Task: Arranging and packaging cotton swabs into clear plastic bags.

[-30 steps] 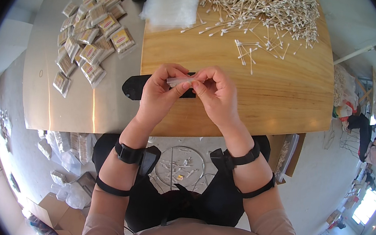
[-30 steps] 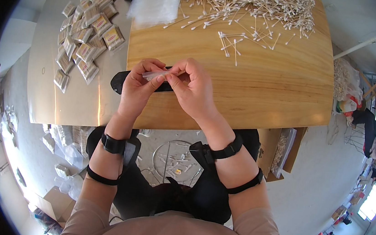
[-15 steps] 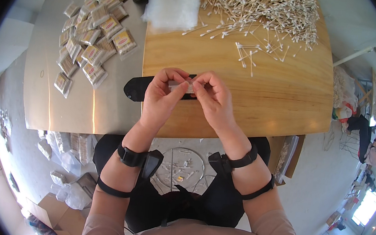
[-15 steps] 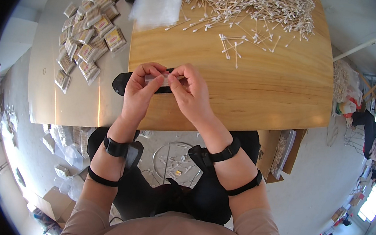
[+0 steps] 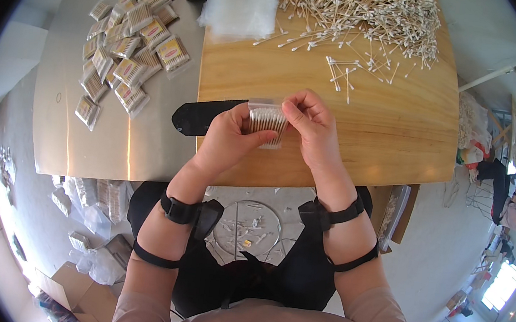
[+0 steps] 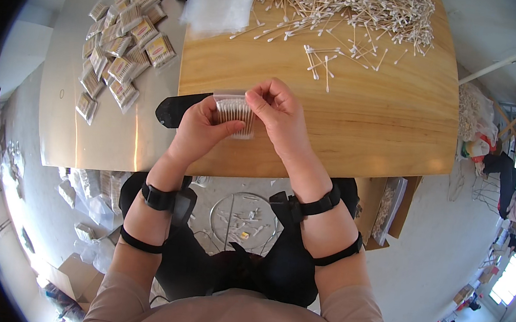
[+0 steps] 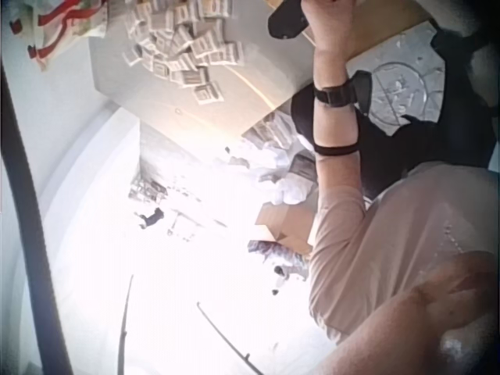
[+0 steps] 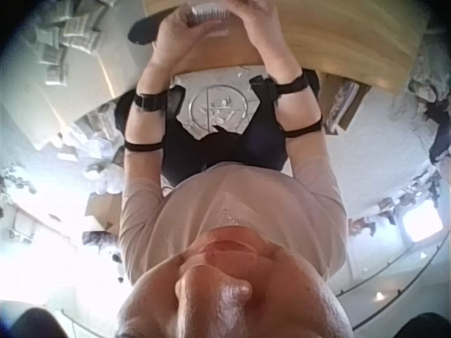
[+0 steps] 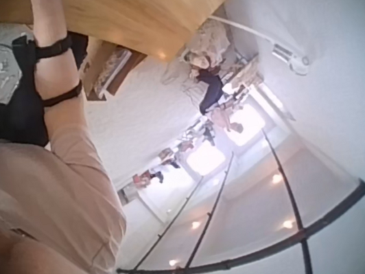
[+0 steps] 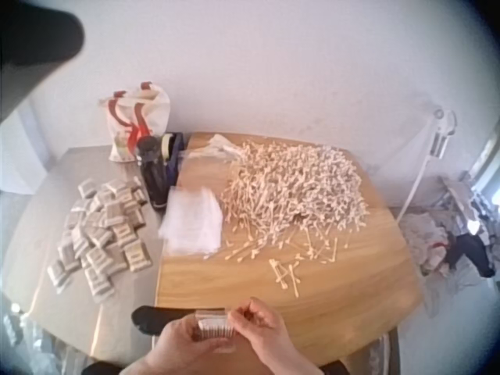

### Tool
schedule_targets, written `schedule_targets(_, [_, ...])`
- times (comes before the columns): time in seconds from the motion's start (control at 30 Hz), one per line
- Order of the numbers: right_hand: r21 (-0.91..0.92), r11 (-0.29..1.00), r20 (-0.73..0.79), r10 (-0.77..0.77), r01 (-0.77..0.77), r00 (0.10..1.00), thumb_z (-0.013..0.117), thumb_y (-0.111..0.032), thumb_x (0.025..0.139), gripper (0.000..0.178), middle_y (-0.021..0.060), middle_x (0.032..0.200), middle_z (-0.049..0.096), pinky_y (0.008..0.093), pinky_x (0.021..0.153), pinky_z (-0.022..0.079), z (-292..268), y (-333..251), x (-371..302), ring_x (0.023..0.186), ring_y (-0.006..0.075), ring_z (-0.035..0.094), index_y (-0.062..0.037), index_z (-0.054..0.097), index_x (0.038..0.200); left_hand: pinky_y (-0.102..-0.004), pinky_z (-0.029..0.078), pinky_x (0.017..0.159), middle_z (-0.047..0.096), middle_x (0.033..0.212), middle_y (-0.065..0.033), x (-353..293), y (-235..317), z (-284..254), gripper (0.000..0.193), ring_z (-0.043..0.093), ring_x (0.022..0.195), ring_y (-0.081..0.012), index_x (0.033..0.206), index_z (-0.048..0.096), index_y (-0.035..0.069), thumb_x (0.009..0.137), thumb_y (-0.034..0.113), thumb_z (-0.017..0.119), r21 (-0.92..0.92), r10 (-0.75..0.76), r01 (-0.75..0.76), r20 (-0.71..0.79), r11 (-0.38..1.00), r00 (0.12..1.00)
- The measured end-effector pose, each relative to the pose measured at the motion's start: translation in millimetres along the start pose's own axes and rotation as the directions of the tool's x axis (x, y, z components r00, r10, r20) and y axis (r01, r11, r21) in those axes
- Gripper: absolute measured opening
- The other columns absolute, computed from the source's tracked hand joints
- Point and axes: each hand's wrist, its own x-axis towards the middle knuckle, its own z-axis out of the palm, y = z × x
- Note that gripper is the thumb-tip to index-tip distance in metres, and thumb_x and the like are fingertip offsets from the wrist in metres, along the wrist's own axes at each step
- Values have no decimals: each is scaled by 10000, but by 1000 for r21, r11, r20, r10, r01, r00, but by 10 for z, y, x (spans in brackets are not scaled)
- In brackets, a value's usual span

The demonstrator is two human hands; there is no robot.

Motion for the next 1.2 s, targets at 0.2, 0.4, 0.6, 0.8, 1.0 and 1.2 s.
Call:
schedule_targets(0.2, [-360, 933, 136, 36, 15, 990, 711, -127, 921, 102, -15, 834, 656, 230, 695, 467, -44, -81, 35, 767, 59, 569, -31, 680, 935, -250, 533, 735, 706, 942, -33, -22, -25, 13, 369, 649, 829, -71, 1128, 617, -10, 830, 95, 807, -37, -47, 51, 103, 998, 994])
schedule_targets(0.4, [-203, 973, -1, 111, -109, 994, 708, -110, 922, 88, -29, 839, 646, 217, 733, 455, -106, -50, 66, 795, 48, 565, -39, 665, 891, -281, 528, 786, 686, 984, -56, 10, -90, 51, 443, 642, 899, -118, 1163, 591, -2, 809, 136, 820, -31, -100, 108, 178, 994, 979])
schedule_targets(0.6, [-390, 921, 127, 50, 3, 991, 687, -110, 938, 85, -5, 897, 678, 207, 763, 467, -97, -62, 79, 847, 54, 591, -34, 660, 913, -294, 502, 805, 678, 960, -55, 10, -127, 7, 463, 624, 886, -125, 1161, 585, 3, 799, 162, 825, 33, -9, 1, 231, 999, 973])
schedule_targets(0.8, [-296, 953, -66, -90, 67, 994, 653, -143, 974, 101, -15, 867, 648, 211, 703, 468, -91, 17, 109, 765, 50, 575, -46, 635, 951, -260, 531, 773, 691, 946, -54, 29, -52, -40, 413, 659, 842, -111, 1146, 576, -8, 819, 99, 804, -39, -83, 84, 25, 996, 996])
schedule_targets(1.0, [-212, 975, -55, -75, 61, 996, 594, -122, 1007, 107, -5, 791, 618, 208, 630, 488, -63, 41, 87, 689, 68, 583, -41, 568, 943, -275, 559, 853, 709, 1043, -89, 85, -76, -183, 270, 683, 915, -141, 1168, 563, -18, 930, 33, 679, -426, 69, -145, -189, 893, 980])
schedule_targets(1.2, [-122, 987, 82, 112, -102, 990, 544, -8, 994, 38, 86, 856, 667, 273, 689, 579, 107, 131, 20, 752, 147, 680, -6, 509, 1010, -252, 528, 892, 714, 1080, -47, 45, -118, -147, 256, 659, 944, -103, 1164, 653, -19, 937, 89, 700, -551, 146, -271, -261, 789, 954])
